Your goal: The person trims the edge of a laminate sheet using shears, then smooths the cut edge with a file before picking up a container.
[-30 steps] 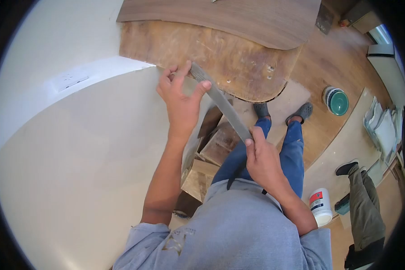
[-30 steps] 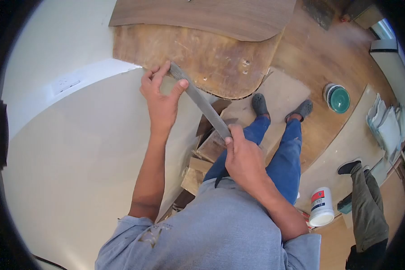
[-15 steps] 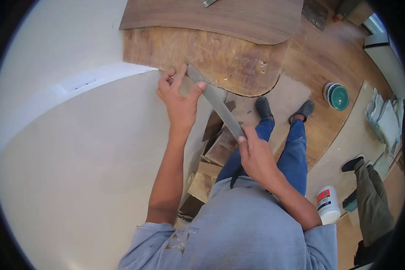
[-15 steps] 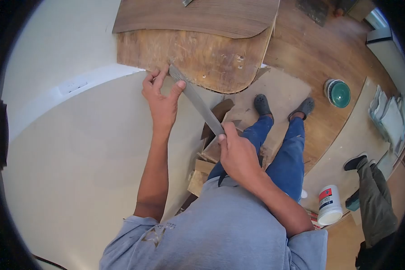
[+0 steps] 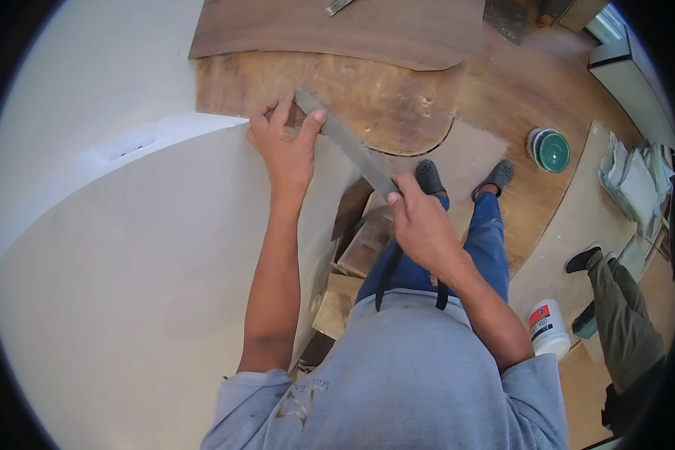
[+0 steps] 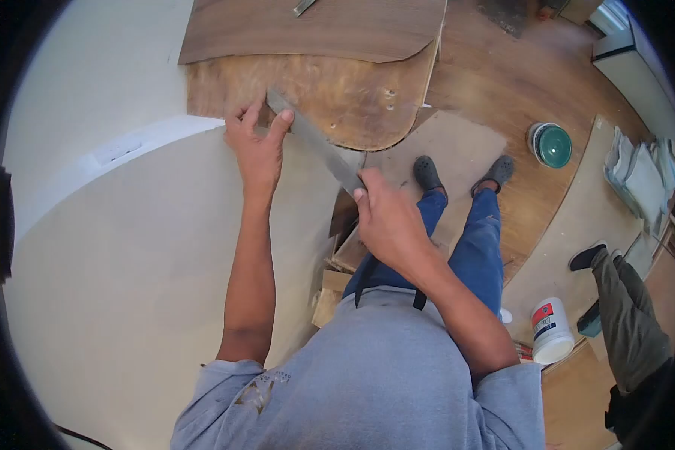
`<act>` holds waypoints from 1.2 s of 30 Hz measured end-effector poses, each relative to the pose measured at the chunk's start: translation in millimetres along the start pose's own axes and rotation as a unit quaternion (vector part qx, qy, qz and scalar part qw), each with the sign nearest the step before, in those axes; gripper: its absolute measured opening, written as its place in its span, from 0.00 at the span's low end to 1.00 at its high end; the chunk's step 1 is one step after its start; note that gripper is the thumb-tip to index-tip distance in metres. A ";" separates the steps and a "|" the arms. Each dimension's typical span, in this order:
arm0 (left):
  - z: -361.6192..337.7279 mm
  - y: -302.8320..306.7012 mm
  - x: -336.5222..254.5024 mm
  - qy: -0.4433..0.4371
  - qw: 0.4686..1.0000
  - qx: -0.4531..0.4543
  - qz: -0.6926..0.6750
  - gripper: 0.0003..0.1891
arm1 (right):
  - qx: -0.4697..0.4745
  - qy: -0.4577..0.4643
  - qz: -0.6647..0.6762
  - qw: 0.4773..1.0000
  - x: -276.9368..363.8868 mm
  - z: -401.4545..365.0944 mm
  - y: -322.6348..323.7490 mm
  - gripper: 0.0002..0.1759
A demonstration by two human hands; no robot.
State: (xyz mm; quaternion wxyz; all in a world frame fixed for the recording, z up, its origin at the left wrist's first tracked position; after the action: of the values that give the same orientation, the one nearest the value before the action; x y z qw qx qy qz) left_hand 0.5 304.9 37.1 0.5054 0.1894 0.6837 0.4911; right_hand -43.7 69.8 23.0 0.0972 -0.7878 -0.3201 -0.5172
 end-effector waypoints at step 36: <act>22.3 -1.8 -4.8 -0.036 0.998 0.011 0.053 0.35 | -0.054 0.029 0.009 0.998 -0.5 7.0 -10.2 0.13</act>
State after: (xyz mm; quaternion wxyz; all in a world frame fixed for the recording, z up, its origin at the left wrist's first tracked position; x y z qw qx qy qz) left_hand 22.5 311.2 37.8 0.5006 0.2481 0.6597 0.5025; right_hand -44.8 80.9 17.6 0.0679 -0.7791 -0.2817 -0.5559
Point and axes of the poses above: each hand's wrist, its own z-axis towards the middle knuckle, its own y-axis out of the back of the hand, x = y × z, the point moved 2 cm from there along z, towards the middle knuckle, and after that the axes turned 1 degree about y, right-handed, at the moved point
